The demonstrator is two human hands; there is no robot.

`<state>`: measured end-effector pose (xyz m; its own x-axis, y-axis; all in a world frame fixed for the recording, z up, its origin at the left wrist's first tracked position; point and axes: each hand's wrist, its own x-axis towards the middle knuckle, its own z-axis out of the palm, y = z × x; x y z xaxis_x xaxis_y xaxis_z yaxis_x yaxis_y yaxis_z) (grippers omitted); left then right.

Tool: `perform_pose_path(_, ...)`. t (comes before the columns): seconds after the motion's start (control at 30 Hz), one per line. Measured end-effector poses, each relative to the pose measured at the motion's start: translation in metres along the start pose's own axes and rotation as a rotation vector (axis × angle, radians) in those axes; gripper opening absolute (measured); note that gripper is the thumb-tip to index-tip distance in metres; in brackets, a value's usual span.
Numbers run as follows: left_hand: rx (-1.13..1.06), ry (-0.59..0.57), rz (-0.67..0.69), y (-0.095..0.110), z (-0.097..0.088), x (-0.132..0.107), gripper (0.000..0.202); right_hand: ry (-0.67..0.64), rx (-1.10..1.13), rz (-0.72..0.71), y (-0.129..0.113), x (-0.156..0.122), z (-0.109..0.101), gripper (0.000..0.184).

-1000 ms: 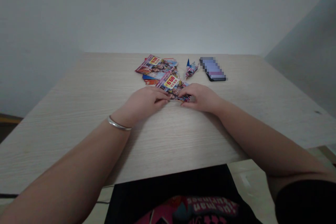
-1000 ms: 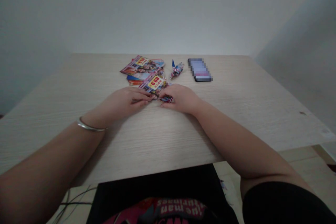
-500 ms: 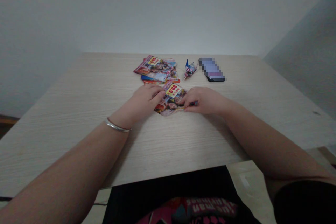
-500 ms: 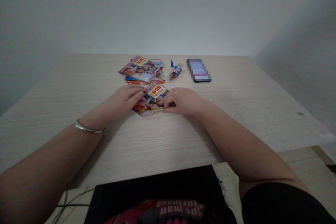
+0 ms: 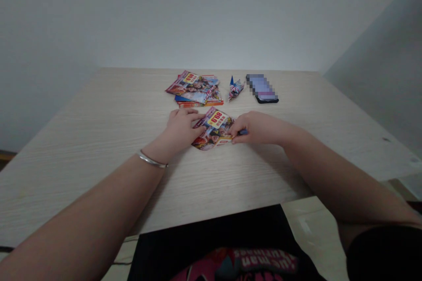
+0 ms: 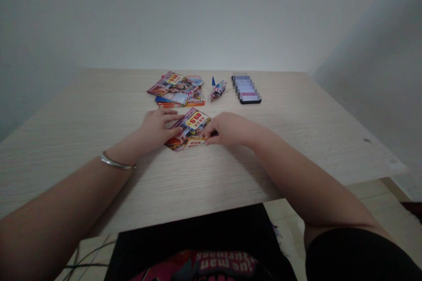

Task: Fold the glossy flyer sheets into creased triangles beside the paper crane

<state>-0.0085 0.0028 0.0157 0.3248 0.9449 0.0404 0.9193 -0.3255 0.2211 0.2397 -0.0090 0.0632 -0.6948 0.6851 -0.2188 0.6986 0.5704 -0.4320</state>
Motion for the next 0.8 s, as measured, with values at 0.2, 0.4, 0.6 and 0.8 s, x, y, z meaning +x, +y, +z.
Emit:
perform_pose_path(0.2,0.053,0.040,0.049,0.002,-0.002,-0.011,0.062,0.115,0.033,-0.010,0.008,0.001,0.006,0.009)
perform_pose_path(0.4,0.096,-0.001,0.183,-0.010,0.006,-0.013,0.058,0.184,0.009,-0.063,0.021,0.004,0.017,0.019)
perform_pose_path(0.6,0.034,-0.086,0.164,-0.010,0.008,-0.008,0.060,0.206,0.037,-0.069,0.028,0.006,0.023,0.022)
perform_pose_path(0.8,-0.122,-0.224,0.373,-0.003,-0.005,-0.003,0.047,0.243,0.005,-0.012,0.036,0.000,0.018,0.022)
